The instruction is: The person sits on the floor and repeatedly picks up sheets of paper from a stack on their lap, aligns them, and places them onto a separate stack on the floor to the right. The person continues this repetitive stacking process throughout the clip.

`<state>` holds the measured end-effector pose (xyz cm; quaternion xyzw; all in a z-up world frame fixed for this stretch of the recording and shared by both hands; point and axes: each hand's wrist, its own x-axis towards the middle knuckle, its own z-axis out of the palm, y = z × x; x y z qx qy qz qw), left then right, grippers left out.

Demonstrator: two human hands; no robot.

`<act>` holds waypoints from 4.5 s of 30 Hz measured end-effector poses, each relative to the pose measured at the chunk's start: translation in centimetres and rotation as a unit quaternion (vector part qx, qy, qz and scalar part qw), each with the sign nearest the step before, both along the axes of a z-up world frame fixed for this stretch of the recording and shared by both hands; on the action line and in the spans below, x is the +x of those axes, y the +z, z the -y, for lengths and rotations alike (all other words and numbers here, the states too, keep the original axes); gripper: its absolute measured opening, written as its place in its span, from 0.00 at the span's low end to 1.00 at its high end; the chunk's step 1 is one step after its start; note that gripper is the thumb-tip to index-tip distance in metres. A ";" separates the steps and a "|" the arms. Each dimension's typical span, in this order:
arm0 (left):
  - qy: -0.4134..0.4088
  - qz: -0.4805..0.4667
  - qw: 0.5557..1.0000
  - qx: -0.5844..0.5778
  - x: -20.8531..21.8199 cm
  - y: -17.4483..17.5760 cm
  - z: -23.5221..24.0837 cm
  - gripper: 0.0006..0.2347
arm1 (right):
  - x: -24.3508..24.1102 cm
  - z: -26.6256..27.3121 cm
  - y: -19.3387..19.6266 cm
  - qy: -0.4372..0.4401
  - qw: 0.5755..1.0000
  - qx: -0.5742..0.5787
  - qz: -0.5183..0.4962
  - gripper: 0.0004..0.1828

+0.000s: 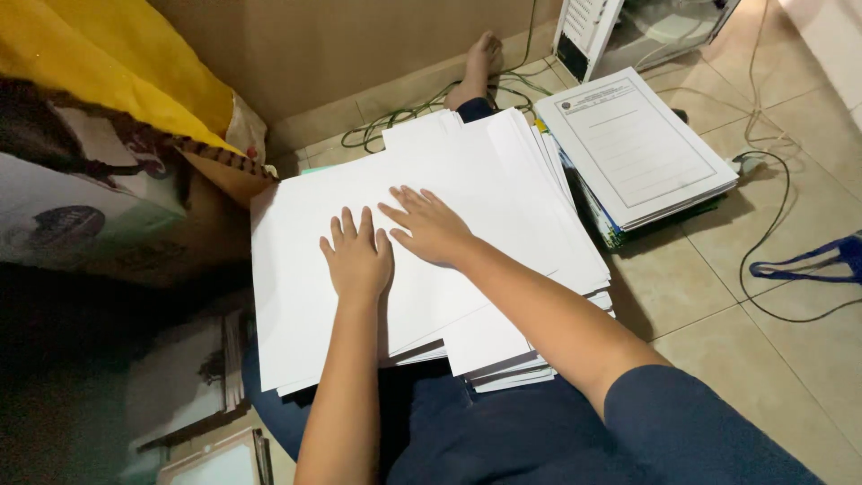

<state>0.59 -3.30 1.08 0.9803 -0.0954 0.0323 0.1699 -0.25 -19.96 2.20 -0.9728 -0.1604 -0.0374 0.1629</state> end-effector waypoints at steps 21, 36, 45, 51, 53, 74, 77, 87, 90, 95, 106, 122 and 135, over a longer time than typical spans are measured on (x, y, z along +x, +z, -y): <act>-0.001 0.014 1.000 0.006 -1.2 -0.6 -0.1 0.28 | -0.2 1.9 -1.1 -0.043 0.999 0.010 0.017 0.38; -0.072 0.090 0.993 0.017 1.2 -6.0 1.2 0.28 | -1.0 0.1 -1.6 0.033 0.999 -0.001 0.030 0.32; 0.056 0.051 0.997 0.020 -1.4 -2.5 -4.1 0.30 | -0.4 8.6 -2.6 -0.153 0.987 0.005 0.039 0.32; -0.016 0.073 0.993 0.090 0.9 -5.0 -2.9 0.31 | -0.5 5.2 -2.1 -0.110 0.991 -0.065 0.044 0.33; -0.040 0.051 0.995 0.069 0.4 -3.3 -0.5 0.30 | -1.0 1.6 -2.0 -0.061 0.996 -0.047 0.044 0.32; -0.056 0.037 0.997 0.047 1.2 -3.4 0.2 0.28 | 0.5 0.1 -3.0 -0.061 0.996 -0.011 0.057 0.34; -0.059 0.020 0.998 0.014 -0.1 -1.4 0.7 0.27 | -0.2 -0.2 -0.6 -0.024 0.999 0.014 0.038 0.32; -0.008 0.102 0.993 0.061 -5.5 -3.5 -7.2 0.30 | -5.2 10.7 -1.4 -0.135 0.989 -0.058 -0.009 0.37; -0.053 0.118 0.990 0.055 -10.4 -3.7 -8.5 0.31 | -10.9 11.9 -2.1 -0.090 0.990 -0.111 -0.002 0.38; -0.084 0.098 0.990 0.061 -13.3 -2.9 -8.9 0.32 | -15.1 13.4 -3.0 -0.080 0.987 -0.138 0.001 0.39; -0.073 0.057 0.993 0.077 -2.1 -2.7 -0.3 0.36 | -3.7 3.3 -1.2 -0.081 0.985 -0.150 -0.018 0.39; 0.063 0.029 0.997 0.037 -1.9 -1.4 -4.7 0.30 | -2.0 7.6 -0.8 -0.234 0.971 -0.038 -0.011 0.40; 0.050 0.057 0.997 0.029 -1.9 -1.7 -4.6 0.30 | -1.3 -2.3 -1.6 -0.033 0.997 -0.038 0.054 0.36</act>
